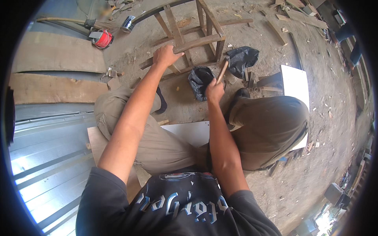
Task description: The person uses a hammer to strike and adjust joints on a wooden chair frame. They repeatedly reposition the chair and tap different sections to tighten or align the structure.
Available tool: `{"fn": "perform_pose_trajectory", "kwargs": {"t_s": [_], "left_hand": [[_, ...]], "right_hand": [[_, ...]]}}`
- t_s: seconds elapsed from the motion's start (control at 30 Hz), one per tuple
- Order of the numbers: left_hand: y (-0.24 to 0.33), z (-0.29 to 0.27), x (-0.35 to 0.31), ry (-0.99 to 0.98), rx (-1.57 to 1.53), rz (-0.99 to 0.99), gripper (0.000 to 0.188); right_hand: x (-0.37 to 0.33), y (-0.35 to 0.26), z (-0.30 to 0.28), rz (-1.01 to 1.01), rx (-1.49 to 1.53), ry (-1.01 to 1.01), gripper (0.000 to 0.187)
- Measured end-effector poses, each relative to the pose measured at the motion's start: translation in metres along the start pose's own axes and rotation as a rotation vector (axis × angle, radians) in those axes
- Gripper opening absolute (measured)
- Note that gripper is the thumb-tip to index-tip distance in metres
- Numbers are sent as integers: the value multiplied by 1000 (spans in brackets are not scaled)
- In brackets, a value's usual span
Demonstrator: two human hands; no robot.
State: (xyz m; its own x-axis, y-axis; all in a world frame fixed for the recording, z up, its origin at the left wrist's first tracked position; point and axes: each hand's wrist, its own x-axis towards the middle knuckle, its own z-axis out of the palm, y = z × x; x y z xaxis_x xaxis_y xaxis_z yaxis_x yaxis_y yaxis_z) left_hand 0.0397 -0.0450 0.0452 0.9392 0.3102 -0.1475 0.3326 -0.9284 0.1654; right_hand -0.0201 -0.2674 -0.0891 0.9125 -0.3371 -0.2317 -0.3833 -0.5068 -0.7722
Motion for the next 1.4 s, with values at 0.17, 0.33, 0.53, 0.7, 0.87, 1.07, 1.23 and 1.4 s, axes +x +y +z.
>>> {"fn": "perform_pose_trajectory", "kwargs": {"t_s": [0.17,0.33,0.53,0.7,0.87,1.07,1.23,1.4], "left_hand": [[-6,-7,0,30,12,-26,53],[-5,-69,34,117,39,-50,51],[-56,-140,54,123,-125,-96,51],[-114,-144,52,292,-565,-119,38],[-119,-145,32,301,-1039,-164,31],[-142,-110,35,236,-1438,-237,15],[-88,-118,16,261,-1648,-217,17],[-97,-112,16,263,-1723,-171,20]], "right_hand": [[0,58,-15,261,-238,-191,46],[2,58,-5,-117,-357,73,42],[-1,-17,25,-158,555,-359,67],[-6,-95,-30,98,1302,-767,87],[3,-177,-117,-265,1379,-901,96],[-23,-284,-185,-495,1274,-1069,103],[-34,-297,-211,-603,1216,-1121,104],[-52,-305,-219,-598,1139,-1149,92]]}}
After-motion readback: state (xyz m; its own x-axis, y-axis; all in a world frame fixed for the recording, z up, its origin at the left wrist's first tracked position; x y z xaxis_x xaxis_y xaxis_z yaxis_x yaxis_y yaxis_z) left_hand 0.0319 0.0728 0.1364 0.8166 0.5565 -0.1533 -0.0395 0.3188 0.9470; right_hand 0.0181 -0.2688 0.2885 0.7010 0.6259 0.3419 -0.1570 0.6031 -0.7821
